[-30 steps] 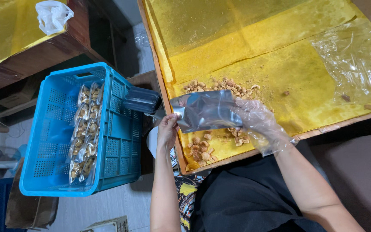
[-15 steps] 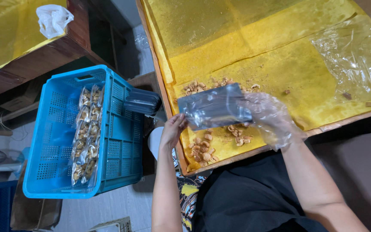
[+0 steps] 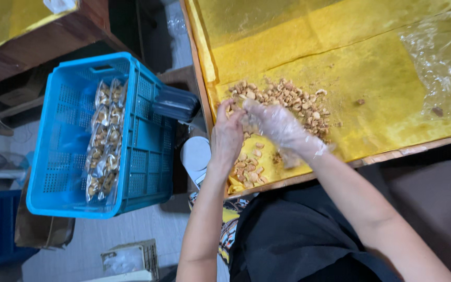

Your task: The person uses a small shovel to scoop fried snacks from a yellow tray into plastic bags, weighs the bags on a digital scale, and places the filled bags into a blue crate.

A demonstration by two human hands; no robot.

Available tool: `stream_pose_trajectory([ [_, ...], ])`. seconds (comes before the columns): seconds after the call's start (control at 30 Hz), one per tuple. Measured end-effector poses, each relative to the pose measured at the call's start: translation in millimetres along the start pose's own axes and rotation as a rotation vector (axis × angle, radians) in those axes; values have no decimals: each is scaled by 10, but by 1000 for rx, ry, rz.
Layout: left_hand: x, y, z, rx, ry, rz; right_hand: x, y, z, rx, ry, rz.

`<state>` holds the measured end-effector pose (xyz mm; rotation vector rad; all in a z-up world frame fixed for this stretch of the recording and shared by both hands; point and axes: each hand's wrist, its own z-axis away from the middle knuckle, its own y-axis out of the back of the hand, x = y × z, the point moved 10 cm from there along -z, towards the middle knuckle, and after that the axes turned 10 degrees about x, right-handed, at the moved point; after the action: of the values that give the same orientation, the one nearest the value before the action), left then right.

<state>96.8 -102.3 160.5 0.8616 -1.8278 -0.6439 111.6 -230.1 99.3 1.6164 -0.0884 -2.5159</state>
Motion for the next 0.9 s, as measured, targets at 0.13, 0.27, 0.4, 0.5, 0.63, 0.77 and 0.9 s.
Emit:
stream_pose_trajectory([
  [0.13, -200, -90, -40, 9, -6, 48, -577, 40, 67, -2, 599, 480],
  [0.27, -176, 151, -31, 76, -114, -95, 112, 172, -89, 0, 91, 101],
  [0.4, -377, 505, 40, -23, 306, 209, 865, -334, -217, -117, 208, 36],
  [0.5, -87, 888, 22, 99, 142, 216, 1111, -1073, -110, -266, 504, 676],
  [0.63, -136, 940, 62, 102, 207, 200, 1275, -1808, 258, -542, 812, 1262],
  [0.77, -221, 957, 94, 149, 159, 243, 1667, -1870, 326, -666, 975, 1368],
  [0.9, -377, 863, 156, 107, 292, 222, 1947, -1005, -206, -312, -185, 176],
])
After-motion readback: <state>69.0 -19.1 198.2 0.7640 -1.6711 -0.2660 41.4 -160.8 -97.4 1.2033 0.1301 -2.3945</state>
